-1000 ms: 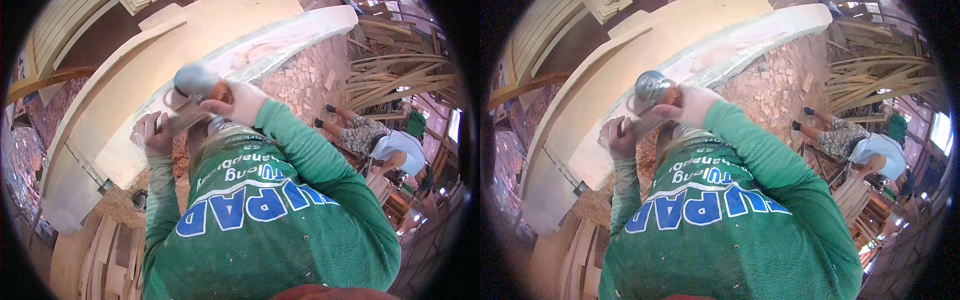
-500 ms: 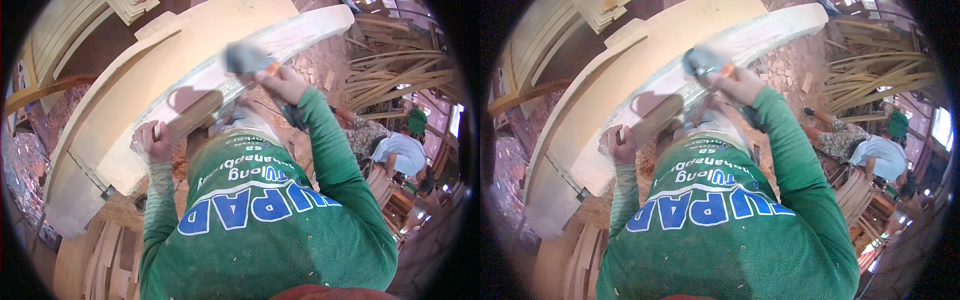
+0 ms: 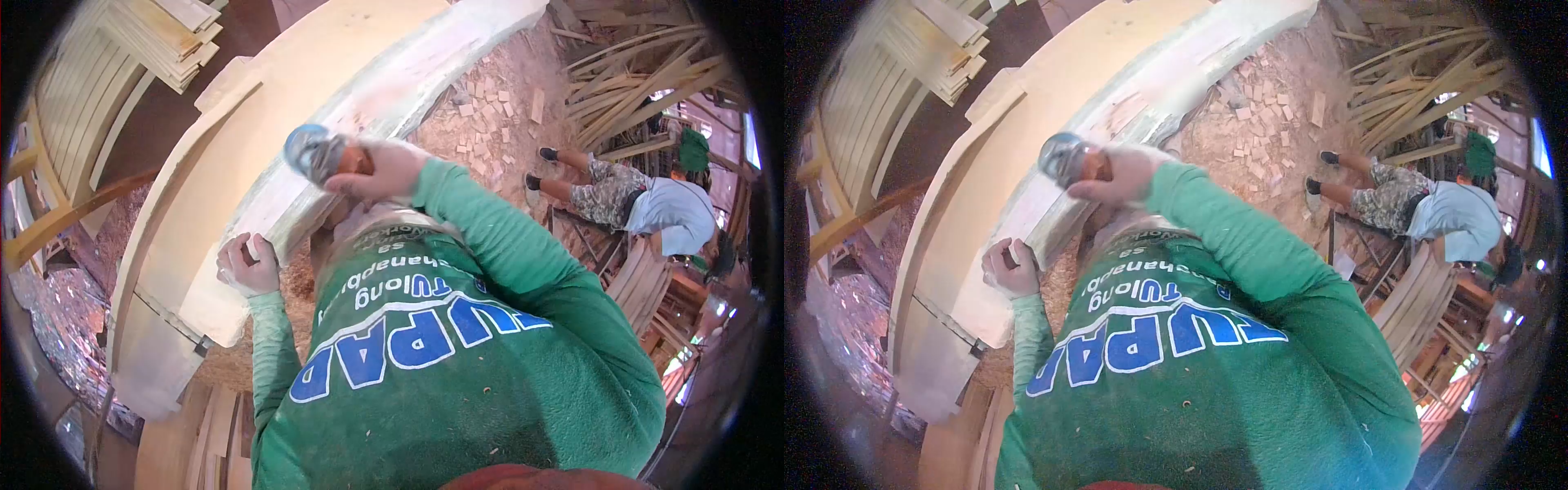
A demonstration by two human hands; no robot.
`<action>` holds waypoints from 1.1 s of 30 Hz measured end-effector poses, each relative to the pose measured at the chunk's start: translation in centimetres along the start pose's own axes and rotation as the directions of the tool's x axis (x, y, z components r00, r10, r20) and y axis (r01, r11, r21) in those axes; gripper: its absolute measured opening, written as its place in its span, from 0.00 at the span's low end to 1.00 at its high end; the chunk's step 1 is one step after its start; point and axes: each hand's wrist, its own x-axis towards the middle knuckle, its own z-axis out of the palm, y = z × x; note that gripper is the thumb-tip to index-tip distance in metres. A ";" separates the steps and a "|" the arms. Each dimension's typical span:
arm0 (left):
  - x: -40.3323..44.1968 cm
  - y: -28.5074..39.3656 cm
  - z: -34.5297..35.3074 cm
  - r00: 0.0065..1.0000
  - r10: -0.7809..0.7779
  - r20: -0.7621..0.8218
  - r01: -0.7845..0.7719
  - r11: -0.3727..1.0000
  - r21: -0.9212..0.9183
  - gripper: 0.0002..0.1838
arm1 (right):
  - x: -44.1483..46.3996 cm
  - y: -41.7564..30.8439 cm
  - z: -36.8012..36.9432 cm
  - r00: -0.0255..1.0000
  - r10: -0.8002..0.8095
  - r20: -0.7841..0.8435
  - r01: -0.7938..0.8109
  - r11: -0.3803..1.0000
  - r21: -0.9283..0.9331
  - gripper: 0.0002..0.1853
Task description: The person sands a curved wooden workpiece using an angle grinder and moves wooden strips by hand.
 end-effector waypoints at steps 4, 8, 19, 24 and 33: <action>-0.1 -0.4 0.2 0.999 -0.041 0.024 0.041 0.999 0.012 0.11 | -1.5 1.6 -5.9 0.973 0.155 -0.172 -0.161 0.987 -0.025 0.43; -0.1 0.0 0.5 0.999 -0.046 0.021 0.046 0.999 0.026 0.12 | -1.1 6.8 -11.1 0.939 0.211 -0.273 -0.197 0.977 0.078 0.47; 0.6 2.0 0.2 0.999 -0.048 0.026 0.043 0.981 0.190 0.20 | -3.2 13.7 -26.9 0.907 0.297 -0.298 -0.231 0.944 0.238 0.44; 0.4 1.7 0.1 0.998 -0.059 0.030 0.052 0.981 0.189 0.25 | -3.9 15.3 -26.9 0.891 0.288 -0.350 -0.226 0.952 0.206 0.45; 0.1 1.2 -0.1 0.999 0.051 -0.009 -0.047 0.969 0.243 0.29 | -4.6 6.8 -15.2 0.951 0.152 -0.271 -0.168 0.985 -0.039 0.38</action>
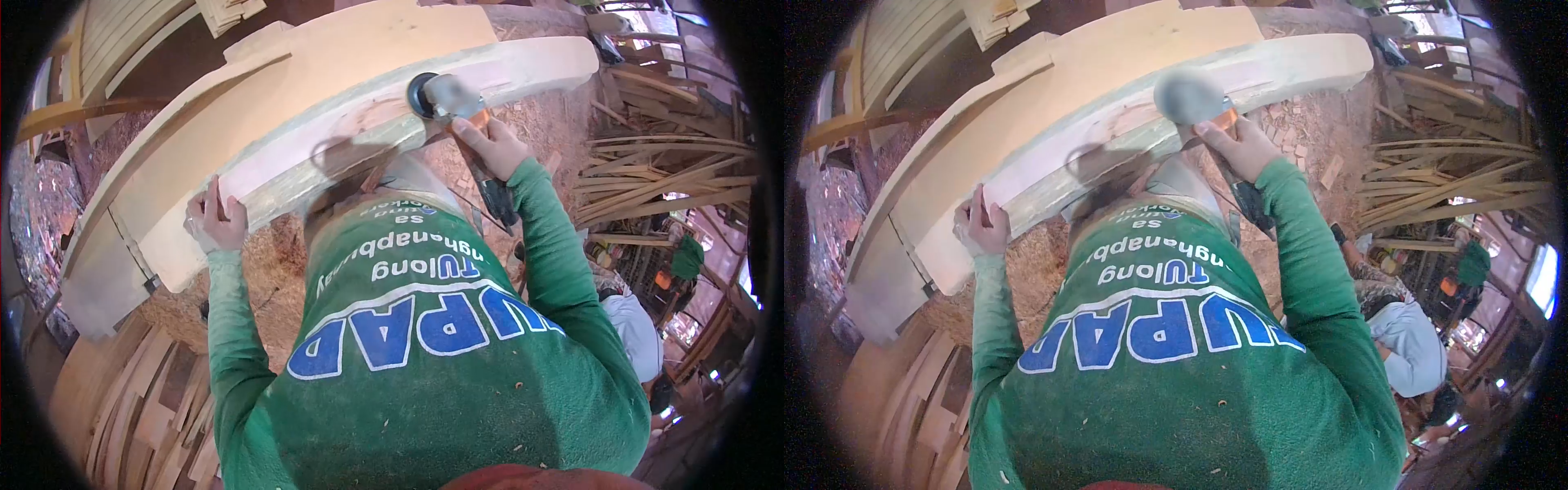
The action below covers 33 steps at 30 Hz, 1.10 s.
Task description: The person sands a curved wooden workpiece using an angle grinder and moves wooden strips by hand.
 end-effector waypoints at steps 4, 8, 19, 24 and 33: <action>-0.1 0.0 -0.2 0.996 -0.080 0.049 0.083 0.996 -0.042 0.29 | -0.4 -1.6 4.9 0.993 -0.057 0.099 0.052 0.997 0.048 0.41; -0.3 0.0 -0.2 0.995 -0.091 0.051 0.093 0.995 -0.031 0.27 | -1.4 -4.2 9.4 0.982 -0.089 0.164 0.105 0.990 -0.092 0.44; -1.0 -1.5 0.3 0.994 -0.070 -0.088 0.046 0.966 -0.253 0.20 | -1.3 -12.4 19.8 0.841 -0.190 0.506 0.261 0.963 -0.073 0.36; -0.7 -0.5 -1.1 0.998 0.016 -0.063 -0.026 0.987 -0.157 0.20 | -2.5 -12.4 18.0 0.890 -0.098 0.446 0.165 0.980 -0.113 0.40; 1.1 10.1 3.1 0.932 0.320 0.169 -0.310 0.947 -0.083 0.24 | -1.3 -3.3 8.6 0.989 -0.077 0.130 0.082 0.996 -0.036 0.43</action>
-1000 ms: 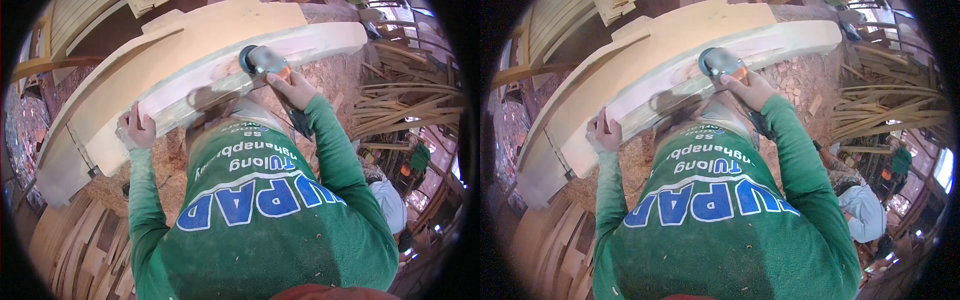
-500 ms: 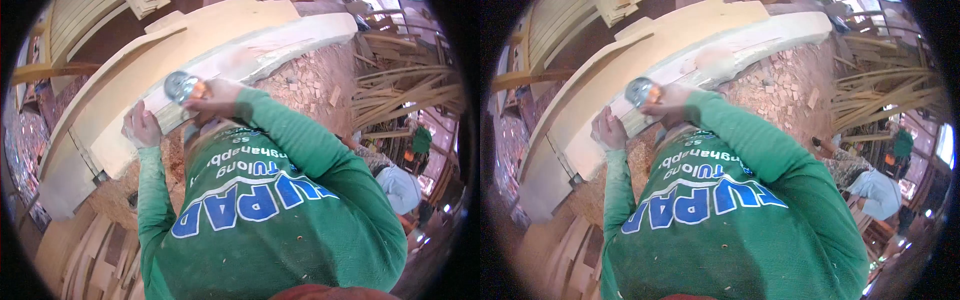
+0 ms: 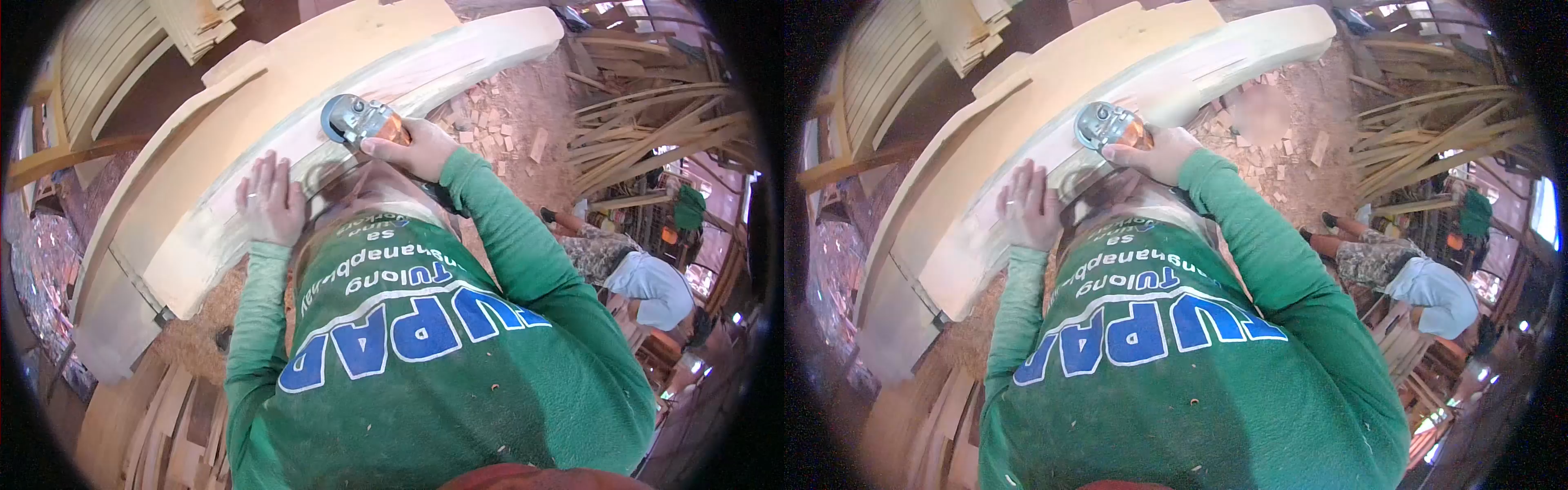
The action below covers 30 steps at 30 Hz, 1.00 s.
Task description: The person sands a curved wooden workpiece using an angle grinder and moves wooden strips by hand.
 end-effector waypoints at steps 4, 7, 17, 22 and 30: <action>3.5 5.6 3.5 0.993 0.038 0.114 -0.036 0.999 -0.022 0.33 | -0.5 1.6 -3.8 0.998 0.042 -0.056 -0.038 0.997 0.072 0.44; 5.7 8.2 4.4 0.978 0.059 0.200 -0.042 0.995 -0.087 0.37 | -0.4 2.4 -6.6 0.995 0.065 -0.073 -0.060 0.996 0.067 0.44; 10.6 15.0 10.2 0.993 0.116 0.001 -0.113 0.975 -0.193 0.36 | 2.1 9.7 -15.6 0.985 0.138 -0.107 -0.115 0.974 0.196 0.41; 11.2 14.4 8.3 0.982 0.161 0.101 -0.138 0.969 -0.203 0.34 | 3.5 13.7 -20.3 0.970 0.214 -0.113 -0.164 0.926 0.341 0.39; 0.3 2.1 1.7 0.960 -0.260 0.101 0.245 0.959 0.144 0.30 | 3.9 4.8 -10.4 1.000 0.012 -0.028 -0.010 0.997 0.070 0.35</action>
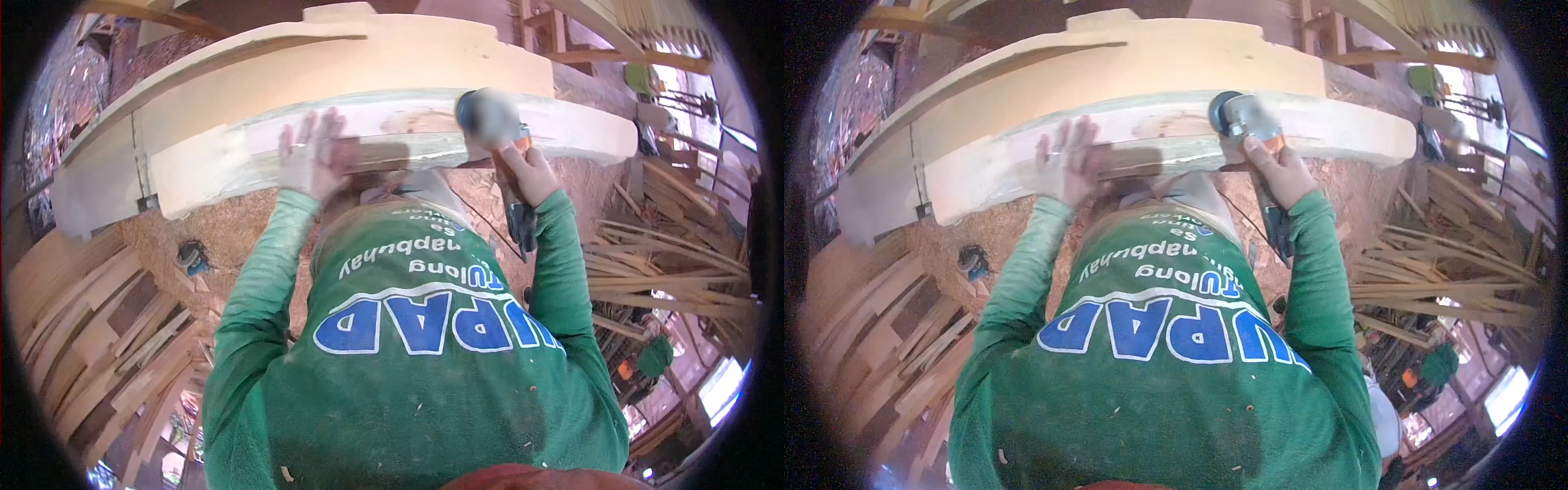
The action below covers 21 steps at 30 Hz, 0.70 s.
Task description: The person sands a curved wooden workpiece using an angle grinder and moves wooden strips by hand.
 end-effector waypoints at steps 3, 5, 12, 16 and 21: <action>-3.0 -6.2 -1.4 0.967 -0.255 -0.027 0.256 0.952 0.165 0.31 | -1.6 -5.6 5.2 0.990 -0.054 0.131 0.066 0.994 -0.089 0.34; -4.4 -9.6 -1.9 0.885 -0.464 -0.046 0.464 0.868 0.176 0.32 | -1.9 -8.0 7.9 0.975 -0.044 0.219 0.080 0.984 -0.160 0.35; -7.2 -18.4 -4.4 0.789 -0.442 -0.427 0.410 0.896 -0.170 0.20 | -1.0 -13.0 18.3 0.878 -0.190 0.440 0.320 0.916 -0.243 0.36; -5.7 -17.6 -6.4 0.791 -0.436 -0.429 0.296 0.886 -0.357 0.17 | 0.0 -15.2 23.7 0.795 -0.209 0.570 0.389 0.896 -0.214 0.35; -2.6 -16.4 -5.9 0.797 -0.436 -0.418 0.196 0.841 -0.504 0.16 | -0.7 -17.1 23.8 0.835 -0.149 0.530 0.317 0.917 -0.241 0.37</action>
